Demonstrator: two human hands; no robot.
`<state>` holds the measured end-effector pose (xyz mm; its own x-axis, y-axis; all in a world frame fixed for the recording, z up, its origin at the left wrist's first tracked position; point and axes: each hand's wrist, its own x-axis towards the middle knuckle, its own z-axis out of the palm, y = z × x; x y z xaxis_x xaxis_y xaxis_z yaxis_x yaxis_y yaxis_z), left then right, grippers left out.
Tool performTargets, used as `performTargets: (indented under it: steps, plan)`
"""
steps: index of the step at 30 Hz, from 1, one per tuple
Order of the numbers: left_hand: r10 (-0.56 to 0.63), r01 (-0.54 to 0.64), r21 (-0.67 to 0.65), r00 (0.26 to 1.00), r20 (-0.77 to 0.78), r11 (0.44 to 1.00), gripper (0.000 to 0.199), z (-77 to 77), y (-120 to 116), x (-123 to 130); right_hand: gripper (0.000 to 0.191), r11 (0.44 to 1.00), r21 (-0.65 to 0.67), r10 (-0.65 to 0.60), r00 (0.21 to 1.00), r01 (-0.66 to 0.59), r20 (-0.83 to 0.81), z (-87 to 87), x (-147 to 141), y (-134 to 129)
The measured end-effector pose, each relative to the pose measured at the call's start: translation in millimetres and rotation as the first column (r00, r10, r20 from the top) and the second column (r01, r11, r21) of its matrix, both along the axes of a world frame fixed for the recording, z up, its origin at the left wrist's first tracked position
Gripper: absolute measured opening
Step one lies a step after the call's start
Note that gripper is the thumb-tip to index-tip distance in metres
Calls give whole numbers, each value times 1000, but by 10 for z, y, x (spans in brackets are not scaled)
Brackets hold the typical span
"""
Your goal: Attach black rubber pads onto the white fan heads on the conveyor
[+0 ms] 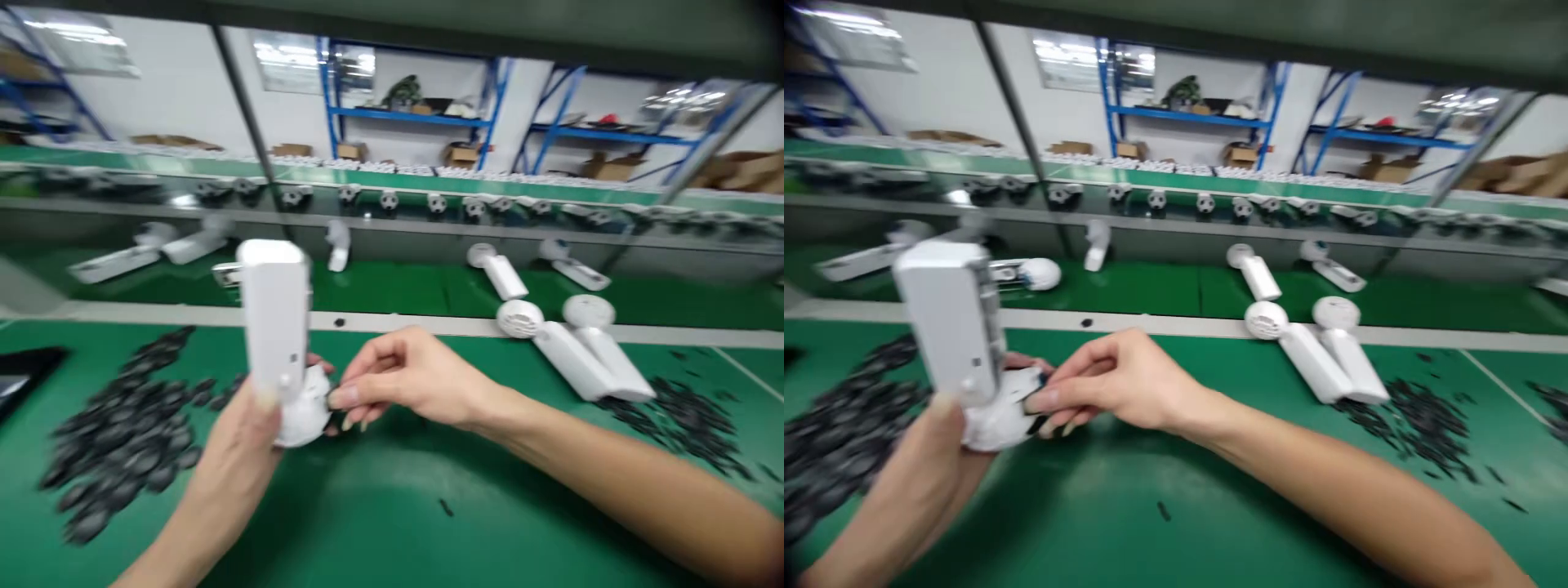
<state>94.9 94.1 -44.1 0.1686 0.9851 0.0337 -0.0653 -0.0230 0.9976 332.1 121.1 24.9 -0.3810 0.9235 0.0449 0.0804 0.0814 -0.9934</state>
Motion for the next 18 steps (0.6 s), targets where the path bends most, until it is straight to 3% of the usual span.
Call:
performTargets:
  steps: [3,6,12,18]
  plan:
    - [69,-69,-12,998,-4,998,68,93,-75,75,40,954,-220,173,974,-203,-146,-79,-63,111]
    - [39,-40,-34,999,-14,999,75,147,-93,187,36,891,-364,196,953,-271,-231,-93,-98,174]
    - [-33,37,64,997,-64,997,64,191,-89,208,34,877,-402,189,958,-264,-217,-82,-83,171]
    - [-27,47,99,979,-201,994,63,279,-60,231,36,875,-382,238,951,-298,-196,-107,-77,163]
